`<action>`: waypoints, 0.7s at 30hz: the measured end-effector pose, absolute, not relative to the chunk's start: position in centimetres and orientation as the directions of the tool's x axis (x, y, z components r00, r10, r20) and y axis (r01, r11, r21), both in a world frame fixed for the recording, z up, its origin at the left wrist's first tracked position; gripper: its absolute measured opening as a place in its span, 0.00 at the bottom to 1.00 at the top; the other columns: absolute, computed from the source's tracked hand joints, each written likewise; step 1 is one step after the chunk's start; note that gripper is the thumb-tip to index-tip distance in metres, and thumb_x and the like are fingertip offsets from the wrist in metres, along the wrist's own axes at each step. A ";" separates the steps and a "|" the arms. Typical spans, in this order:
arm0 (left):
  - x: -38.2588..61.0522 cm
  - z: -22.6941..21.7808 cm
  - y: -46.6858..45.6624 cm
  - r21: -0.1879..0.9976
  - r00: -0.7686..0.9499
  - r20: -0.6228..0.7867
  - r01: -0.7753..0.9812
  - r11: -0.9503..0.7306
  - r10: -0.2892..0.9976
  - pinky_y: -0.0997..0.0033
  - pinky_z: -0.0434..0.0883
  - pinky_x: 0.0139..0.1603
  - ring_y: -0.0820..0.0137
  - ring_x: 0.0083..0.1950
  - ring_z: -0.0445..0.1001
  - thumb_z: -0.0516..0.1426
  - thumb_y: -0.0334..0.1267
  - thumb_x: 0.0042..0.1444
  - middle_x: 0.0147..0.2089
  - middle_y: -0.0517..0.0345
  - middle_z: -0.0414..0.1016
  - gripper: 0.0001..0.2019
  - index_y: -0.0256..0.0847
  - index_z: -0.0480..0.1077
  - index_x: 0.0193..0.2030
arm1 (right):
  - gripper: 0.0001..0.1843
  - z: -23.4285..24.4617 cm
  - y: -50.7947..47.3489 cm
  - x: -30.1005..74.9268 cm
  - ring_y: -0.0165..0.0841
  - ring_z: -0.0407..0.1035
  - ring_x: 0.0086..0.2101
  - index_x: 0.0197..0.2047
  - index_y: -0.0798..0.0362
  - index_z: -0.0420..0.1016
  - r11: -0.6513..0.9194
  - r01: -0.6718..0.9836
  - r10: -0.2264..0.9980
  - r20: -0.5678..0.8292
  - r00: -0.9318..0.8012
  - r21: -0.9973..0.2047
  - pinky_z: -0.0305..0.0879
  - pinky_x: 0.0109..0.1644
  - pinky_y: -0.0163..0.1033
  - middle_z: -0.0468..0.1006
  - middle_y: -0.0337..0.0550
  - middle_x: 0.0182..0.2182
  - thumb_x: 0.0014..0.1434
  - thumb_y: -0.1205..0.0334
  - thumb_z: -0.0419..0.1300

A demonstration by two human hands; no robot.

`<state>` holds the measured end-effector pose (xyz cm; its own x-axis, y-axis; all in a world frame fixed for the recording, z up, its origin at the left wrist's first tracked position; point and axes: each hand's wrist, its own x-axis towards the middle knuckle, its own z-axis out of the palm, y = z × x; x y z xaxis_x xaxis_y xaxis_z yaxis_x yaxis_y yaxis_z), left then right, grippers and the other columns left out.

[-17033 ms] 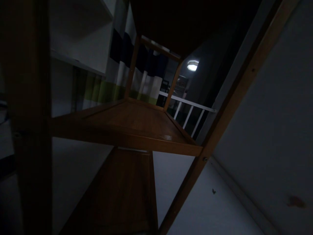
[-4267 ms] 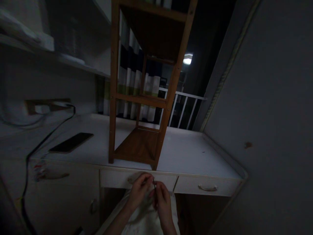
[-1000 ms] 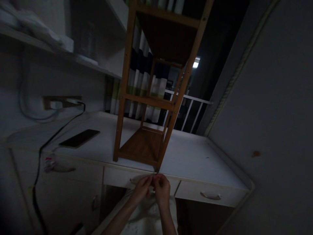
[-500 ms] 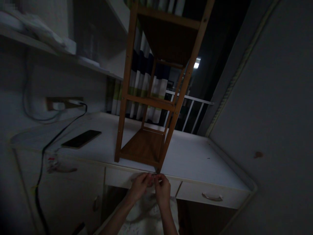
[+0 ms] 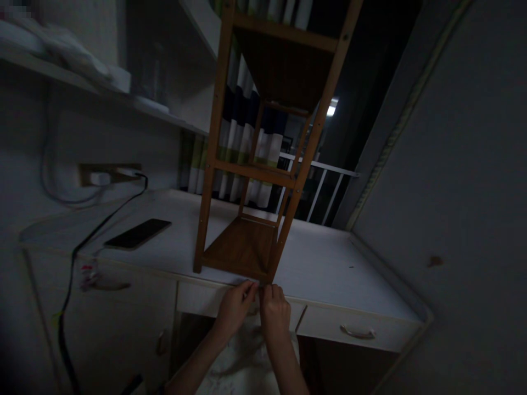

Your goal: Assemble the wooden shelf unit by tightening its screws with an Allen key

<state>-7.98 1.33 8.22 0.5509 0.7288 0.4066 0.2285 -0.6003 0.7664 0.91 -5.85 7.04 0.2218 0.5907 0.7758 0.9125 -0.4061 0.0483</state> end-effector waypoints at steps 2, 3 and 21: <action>-7.9 8.5 1.3 0.768 0.547 0.405 0.230 -0.597 0.732 0.78 0.58 0.27 0.74 0.26 0.69 0.42 0.45 0.57 0.25 0.59 0.72 0.17 0.41 0.67 0.29 | 0.15 7.5 -5.7 1.0 0.31 0.66 0.23 0.29 0.54 0.66 -0.364 0.929 0.589 0.755 0.286 -0.068 0.55 0.23 0.33 0.71 0.42 0.23 0.61 0.61 0.43; -7.9 8.6 1.2 0.772 0.548 0.403 0.226 -0.594 0.733 0.78 0.58 0.27 0.74 0.26 0.69 0.43 0.46 0.57 0.25 0.59 0.72 0.17 0.41 0.67 0.29 | 0.15 7.6 -5.7 1.1 0.30 0.66 0.22 0.29 0.54 0.65 -0.328 0.933 0.595 0.734 0.327 -0.150 0.55 0.23 0.33 0.71 0.42 0.22 0.61 0.59 0.43; -4.9 5.3 0.4 0.955 0.636 0.239 -0.017 -0.296 0.734 0.78 0.59 0.18 0.76 0.18 0.62 0.45 0.50 0.52 0.22 0.60 0.67 0.18 0.38 0.66 0.28 | 0.22 6.8 -7.0 4.1 0.27 0.65 0.18 0.26 0.56 0.63 0.044 -0.087 0.687 -0.033 0.726 -0.995 0.53 0.15 0.27 0.71 0.38 0.17 0.37 0.47 0.63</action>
